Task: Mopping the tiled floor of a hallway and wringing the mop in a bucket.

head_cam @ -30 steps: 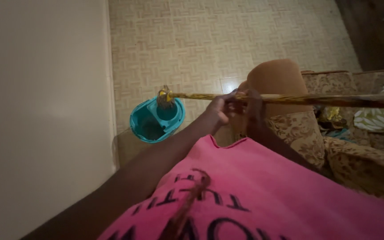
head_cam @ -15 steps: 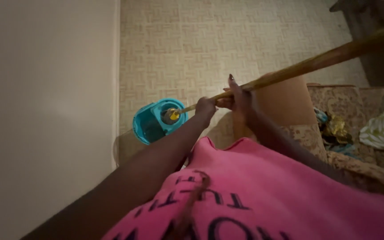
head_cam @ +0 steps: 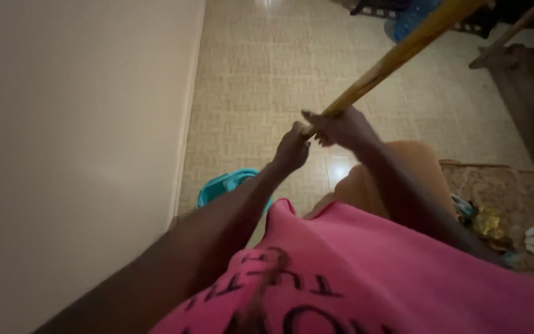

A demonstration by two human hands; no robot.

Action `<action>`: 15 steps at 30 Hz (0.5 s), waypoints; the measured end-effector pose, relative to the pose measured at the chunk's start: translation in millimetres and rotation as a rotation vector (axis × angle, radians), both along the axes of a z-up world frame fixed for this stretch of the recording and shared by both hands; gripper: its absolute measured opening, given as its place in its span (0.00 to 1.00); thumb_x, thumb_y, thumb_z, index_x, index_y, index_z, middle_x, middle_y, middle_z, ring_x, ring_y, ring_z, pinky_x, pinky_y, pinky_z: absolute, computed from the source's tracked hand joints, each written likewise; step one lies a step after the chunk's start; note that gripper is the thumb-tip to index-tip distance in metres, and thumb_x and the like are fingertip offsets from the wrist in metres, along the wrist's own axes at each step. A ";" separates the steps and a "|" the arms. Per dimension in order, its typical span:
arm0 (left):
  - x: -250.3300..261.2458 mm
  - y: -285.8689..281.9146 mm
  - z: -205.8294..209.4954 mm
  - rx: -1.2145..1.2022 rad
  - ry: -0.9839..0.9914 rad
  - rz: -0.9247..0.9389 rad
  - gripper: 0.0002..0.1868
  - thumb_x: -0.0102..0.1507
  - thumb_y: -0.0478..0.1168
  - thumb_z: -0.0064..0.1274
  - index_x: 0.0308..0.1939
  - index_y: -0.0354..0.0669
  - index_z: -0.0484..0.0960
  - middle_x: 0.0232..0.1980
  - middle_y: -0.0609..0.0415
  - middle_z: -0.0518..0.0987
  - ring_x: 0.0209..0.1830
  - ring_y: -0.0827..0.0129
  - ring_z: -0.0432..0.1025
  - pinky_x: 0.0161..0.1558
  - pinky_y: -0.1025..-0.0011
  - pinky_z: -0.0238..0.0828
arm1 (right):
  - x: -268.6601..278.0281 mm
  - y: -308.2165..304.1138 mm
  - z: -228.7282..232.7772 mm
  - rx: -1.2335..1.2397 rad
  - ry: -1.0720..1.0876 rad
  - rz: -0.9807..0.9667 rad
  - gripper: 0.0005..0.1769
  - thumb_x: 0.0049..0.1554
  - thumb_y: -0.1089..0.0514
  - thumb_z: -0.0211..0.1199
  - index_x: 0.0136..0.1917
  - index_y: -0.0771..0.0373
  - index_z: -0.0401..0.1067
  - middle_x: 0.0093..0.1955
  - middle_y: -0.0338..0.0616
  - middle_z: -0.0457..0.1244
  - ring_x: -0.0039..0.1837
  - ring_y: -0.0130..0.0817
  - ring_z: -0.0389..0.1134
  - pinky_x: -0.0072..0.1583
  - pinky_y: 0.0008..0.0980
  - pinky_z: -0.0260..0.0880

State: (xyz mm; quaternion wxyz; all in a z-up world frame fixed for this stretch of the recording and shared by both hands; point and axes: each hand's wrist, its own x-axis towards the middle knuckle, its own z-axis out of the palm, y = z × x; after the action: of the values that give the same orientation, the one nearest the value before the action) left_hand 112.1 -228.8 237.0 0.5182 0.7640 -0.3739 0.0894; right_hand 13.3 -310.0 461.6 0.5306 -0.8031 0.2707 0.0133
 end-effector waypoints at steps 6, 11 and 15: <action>62.3 12.4 -18.5 0.143 0.319 -0.323 0.11 0.57 0.27 0.51 0.43 0.38 0.75 0.35 0.45 0.76 0.35 0.56 0.75 0.37 0.59 0.73 | 6.5 -13.0 40.8 -0.025 -0.226 0.576 0.26 0.56 0.51 0.65 0.66 0.61 0.73 0.65 0.49 0.67 0.67 0.36 0.67 0.64 0.34 0.69; 69.2 7.2 -21.1 0.082 0.480 -0.451 0.05 0.66 0.36 0.53 0.40 0.37 0.80 0.31 0.49 0.80 0.33 0.65 0.78 0.42 0.66 0.79 | 18.2 -1.2 38.4 -0.089 -0.286 0.669 0.14 0.61 0.63 0.60 0.60 0.67 0.73 0.59 0.48 0.70 0.63 0.37 0.71 0.64 0.37 0.74; 27.0 3.3 71.0 -0.200 0.210 0.048 0.09 0.63 0.39 0.61 0.39 0.37 0.79 0.33 0.49 0.80 0.34 0.63 0.78 0.41 0.65 0.78 | 40.5 9.9 25.1 -0.132 -0.350 0.602 0.09 0.62 0.64 0.59 0.55 0.68 0.74 0.53 0.47 0.71 0.58 0.38 0.73 0.60 0.38 0.76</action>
State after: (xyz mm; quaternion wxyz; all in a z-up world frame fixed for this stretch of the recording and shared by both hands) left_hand 139.1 -225.5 308.0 0.6259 0.7223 -0.2884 0.0580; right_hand 53.9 -300.1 486.7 0.4885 -0.8694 -0.0729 0.0136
